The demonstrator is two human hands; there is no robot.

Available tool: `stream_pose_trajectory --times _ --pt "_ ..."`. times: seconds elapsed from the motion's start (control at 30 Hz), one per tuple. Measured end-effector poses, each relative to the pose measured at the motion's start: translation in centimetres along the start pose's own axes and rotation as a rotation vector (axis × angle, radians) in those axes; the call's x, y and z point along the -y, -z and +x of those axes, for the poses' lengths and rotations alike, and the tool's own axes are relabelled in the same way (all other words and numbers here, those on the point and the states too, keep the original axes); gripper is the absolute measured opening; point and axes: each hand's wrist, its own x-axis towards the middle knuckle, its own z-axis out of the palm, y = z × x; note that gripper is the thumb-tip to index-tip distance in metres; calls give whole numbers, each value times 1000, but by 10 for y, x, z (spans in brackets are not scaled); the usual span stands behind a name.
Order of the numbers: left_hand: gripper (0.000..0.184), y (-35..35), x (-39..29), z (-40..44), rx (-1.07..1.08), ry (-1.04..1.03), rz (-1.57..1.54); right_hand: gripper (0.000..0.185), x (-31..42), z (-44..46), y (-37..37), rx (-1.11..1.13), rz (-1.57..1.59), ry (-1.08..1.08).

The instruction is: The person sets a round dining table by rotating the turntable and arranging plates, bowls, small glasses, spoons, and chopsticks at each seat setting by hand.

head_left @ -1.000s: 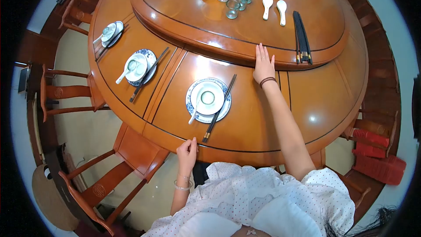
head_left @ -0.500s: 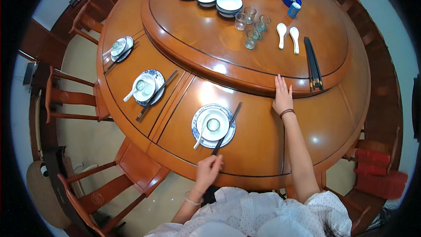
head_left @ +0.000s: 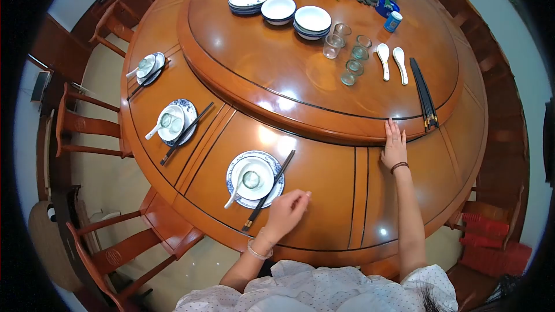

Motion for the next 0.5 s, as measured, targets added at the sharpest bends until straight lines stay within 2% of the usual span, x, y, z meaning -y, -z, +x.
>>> stream_pose_trajectory --times 0.13,0.33,0.43,0.5 --pt "14 -21 9 9 -122 111 -75 81 -54 -4 1 -27 40 53" --pt "13 -105 -10 17 -164 132 -158 77 -122 -3 1 -7 54 15" --pt "14 -158 -19 20 -177 137 -191 74 -142 -1 -8 -72 76 -37" --pt "15 -190 -31 18 -192 145 -215 73 -135 -1 -5 -75 104 -219"
